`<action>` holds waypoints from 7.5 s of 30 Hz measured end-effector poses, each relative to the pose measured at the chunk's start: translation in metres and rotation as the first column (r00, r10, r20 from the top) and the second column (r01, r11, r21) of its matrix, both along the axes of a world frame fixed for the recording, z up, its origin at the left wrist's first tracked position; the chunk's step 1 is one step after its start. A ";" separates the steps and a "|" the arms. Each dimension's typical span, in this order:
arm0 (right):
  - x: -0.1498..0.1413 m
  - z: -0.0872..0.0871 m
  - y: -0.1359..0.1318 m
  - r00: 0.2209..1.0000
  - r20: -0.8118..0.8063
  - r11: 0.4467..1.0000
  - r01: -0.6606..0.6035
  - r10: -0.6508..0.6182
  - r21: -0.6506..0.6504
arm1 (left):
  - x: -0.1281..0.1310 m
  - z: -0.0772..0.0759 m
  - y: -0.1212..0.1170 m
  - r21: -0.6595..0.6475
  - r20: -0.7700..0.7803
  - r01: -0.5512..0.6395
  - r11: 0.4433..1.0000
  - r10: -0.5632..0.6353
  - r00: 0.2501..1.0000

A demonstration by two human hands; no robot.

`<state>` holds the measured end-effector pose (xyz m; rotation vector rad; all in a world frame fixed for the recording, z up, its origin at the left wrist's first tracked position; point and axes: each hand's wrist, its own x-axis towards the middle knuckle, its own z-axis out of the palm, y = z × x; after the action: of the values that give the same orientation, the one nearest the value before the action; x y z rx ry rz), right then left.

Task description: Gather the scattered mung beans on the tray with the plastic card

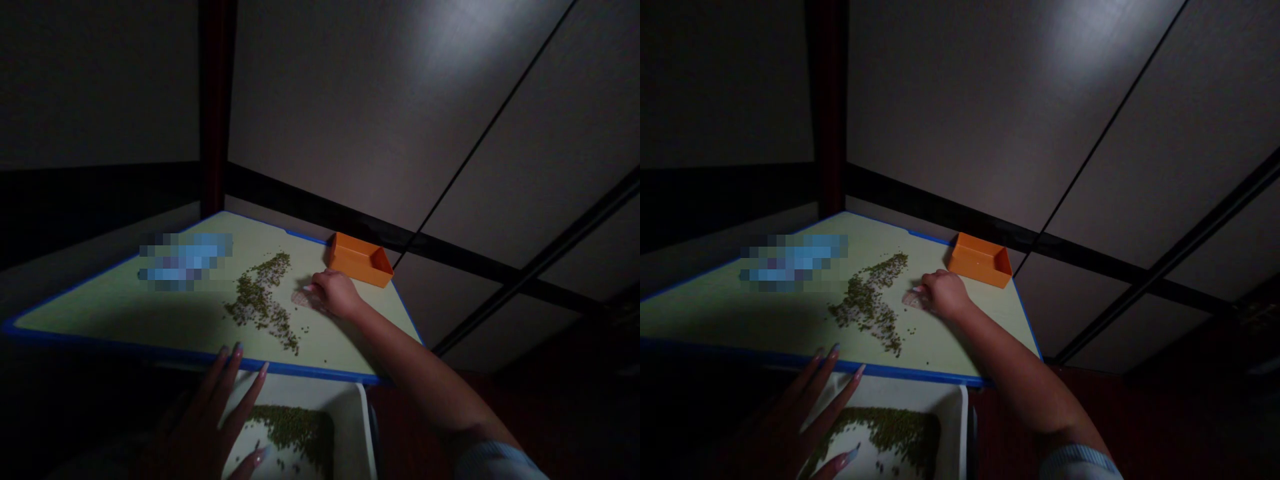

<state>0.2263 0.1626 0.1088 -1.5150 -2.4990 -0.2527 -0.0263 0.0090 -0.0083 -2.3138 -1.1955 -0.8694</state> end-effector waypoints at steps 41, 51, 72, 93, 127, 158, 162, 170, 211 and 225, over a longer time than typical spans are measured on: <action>0.039 0.009 -0.021 0.988 -0.116 0.974 -0.126 0.106 -0.187 | 0.003 0.016 -0.002 -0.406 -0.055 -0.118 0.906 0.104 0.993; 0.032 0.002 -0.015 0.994 0.112 1.000 -0.022 0.020 0.015 | 0.011 0.024 -0.002 -0.429 -0.003 -0.128 0.894 0.141 0.990; 0.013 -0.009 -0.013 0.941 0.089 0.939 -0.334 0.327 0.078 | 0.012 0.019 -0.001 -0.394 0.019 -0.123 0.911 0.142 0.990; 0.023 -0.007 -0.015 0.870 -0.313 0.831 -0.471 0.382 -0.297 | 0.012 0.022 -0.003 -0.429 0.010 -0.129 0.894 0.148 0.989; 0.023 -0.004 -0.019 0.862 -0.395 0.878 -0.424 0.317 -0.221 | 0.013 0.023 -0.003 -0.449 0.040 -0.115 0.886 0.149 0.988; 0.022 0.007 -0.036 0.883 -0.407 0.660 -0.450 0.232 -0.601 | 0.013 0.025 -0.003 -0.466 0.085 -0.101 0.879 0.158 0.984; 0.023 0.007 -0.036 0.887 -0.411 0.637 -0.443 0.209 -0.631 | 0.013 0.026 -0.002 -0.472 0.084 -0.094 0.877 0.150 0.985; 0.022 0.004 -0.035 0.840 -0.511 0.620 -0.503 0.185 -0.603 | 0.013 0.024 -0.004 -0.481 0.070 -0.107 0.870 0.159 0.985; 0.047 0.010 -0.015 0.981 -0.117 0.980 0.135 -0.152 -0.143 | 0.010 0.014 0.001 -0.460 0.112 -0.080 0.884 0.148 0.983; 0.029 -0.003 -0.018 0.979 -0.199 0.982 0.005 -0.043 -0.186 | 0.011 0.020 0.000 -0.479 0.107 -0.086 0.874 0.156 0.982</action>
<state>0.2550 0.1450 0.1056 -1.5523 -2.3984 0.1294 -0.0154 0.0092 0.0115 -2.5386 -1.7636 -0.7720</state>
